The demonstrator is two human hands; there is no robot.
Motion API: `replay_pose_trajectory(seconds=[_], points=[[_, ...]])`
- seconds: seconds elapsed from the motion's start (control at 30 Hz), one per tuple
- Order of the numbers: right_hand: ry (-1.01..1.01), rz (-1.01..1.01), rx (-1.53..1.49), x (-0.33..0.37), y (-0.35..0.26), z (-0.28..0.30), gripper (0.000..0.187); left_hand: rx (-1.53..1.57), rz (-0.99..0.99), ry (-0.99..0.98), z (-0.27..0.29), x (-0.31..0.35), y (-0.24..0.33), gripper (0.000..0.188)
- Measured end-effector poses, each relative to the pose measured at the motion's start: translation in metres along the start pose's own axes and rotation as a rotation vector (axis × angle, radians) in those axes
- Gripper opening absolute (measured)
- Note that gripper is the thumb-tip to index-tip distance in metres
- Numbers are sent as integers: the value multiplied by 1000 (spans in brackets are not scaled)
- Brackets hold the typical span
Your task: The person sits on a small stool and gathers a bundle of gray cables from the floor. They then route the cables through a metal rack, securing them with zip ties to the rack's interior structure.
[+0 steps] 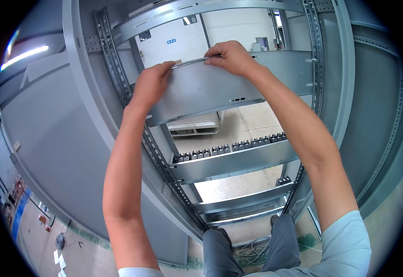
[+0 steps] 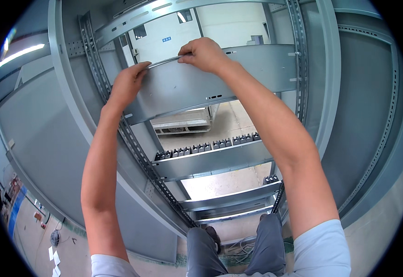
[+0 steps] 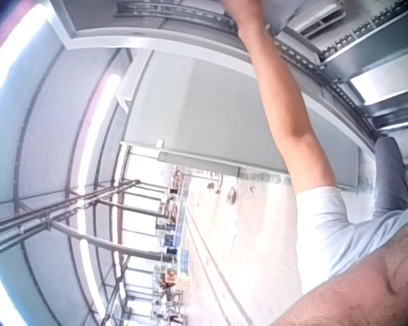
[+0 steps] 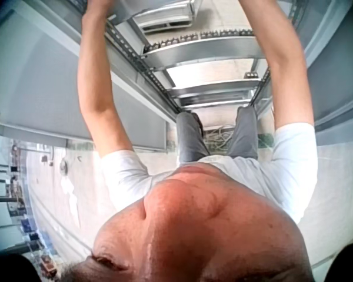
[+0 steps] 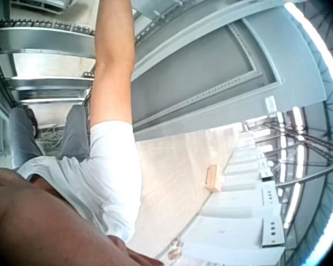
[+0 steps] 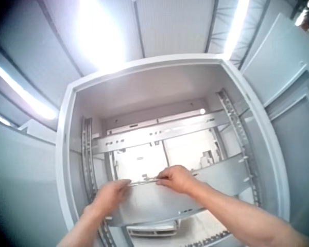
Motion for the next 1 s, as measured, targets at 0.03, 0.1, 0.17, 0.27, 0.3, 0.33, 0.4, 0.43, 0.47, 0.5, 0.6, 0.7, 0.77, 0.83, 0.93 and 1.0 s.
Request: replay_pose_trajectory(seconds=[0.03, 0.1, 0.17, 0.27, 0.3, 0.33, 0.4, 0.43, 0.47, 0.5, 0.6, 0.7, 0.77, 0.83, 0.93, 1.0], points=[[6, 11, 21, 0, 1, -1, 26, -7, 8, 31, 5, 6, -3, 32], [17, 28, 64, 1, 0, -3, 25, -114, 75, 21, 12, 13, -7, 35], [41, 62, 81, -1, -4, -8, 23, -207, 98, 43, 14, 17, -10, 39], [99, 109, 137, -4, -13, -17, 19, -355, 53, 122, 3, 22, -21, 45], [120, 123, 165, -5, -15, -19, 18, -423, 27, 147, -2, 22, -26, 46], [124, 124, 159, -5, -16, -20, 18, -491, 0, 170, -7, 22, -29, 47], [130, 128, 147, -3, -15, -20, 18, -516, 37, 242, -18, 24, -33, 46], [138, 131, 146, -3, -15, -21, 18, -528, 56, 277, -23, 24, -35, 46], [144, 135, 155, -3, -12, -21, 18, -488, 46, 287, -28, 20, -30, 46], [149, 142, 158, -3, -11, -22, 18, -453, 41, 294, -33, 17, -24, 46], [154, 118, 152, -3, -15, -21, 18, -332, 0, 357, -50, 5, -6, 44], [134, 63, 92, -4, -22, -19, 18, -197, -95, 364, -50, -9, 1, 41], [134, 62, 93, -2, -24, -20, 18, -141, -127, 334, -47, -12, 3, 39], [125, 73, 81, -2, -22, -19, 19, -122, -114, 299, -44, -11, 4, 39], [105, 98, 55, -1, -14, -13, 18, -141, -189, 352, -34, -10, 17, 36], [81, 116, 48, 0, -10, -10, 17, -129, -135, 261, -32, -15, 17, 35]])
Point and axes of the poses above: each hand's wrist, its own x-axis away from the middle knuckle, its own z-axis out of the back of the hand, y = z × x, the point moved 2 cm from there along -x, towards the middle knuckle, and after that the axes turned 15 degrees about -y, right-handed, at the moved point
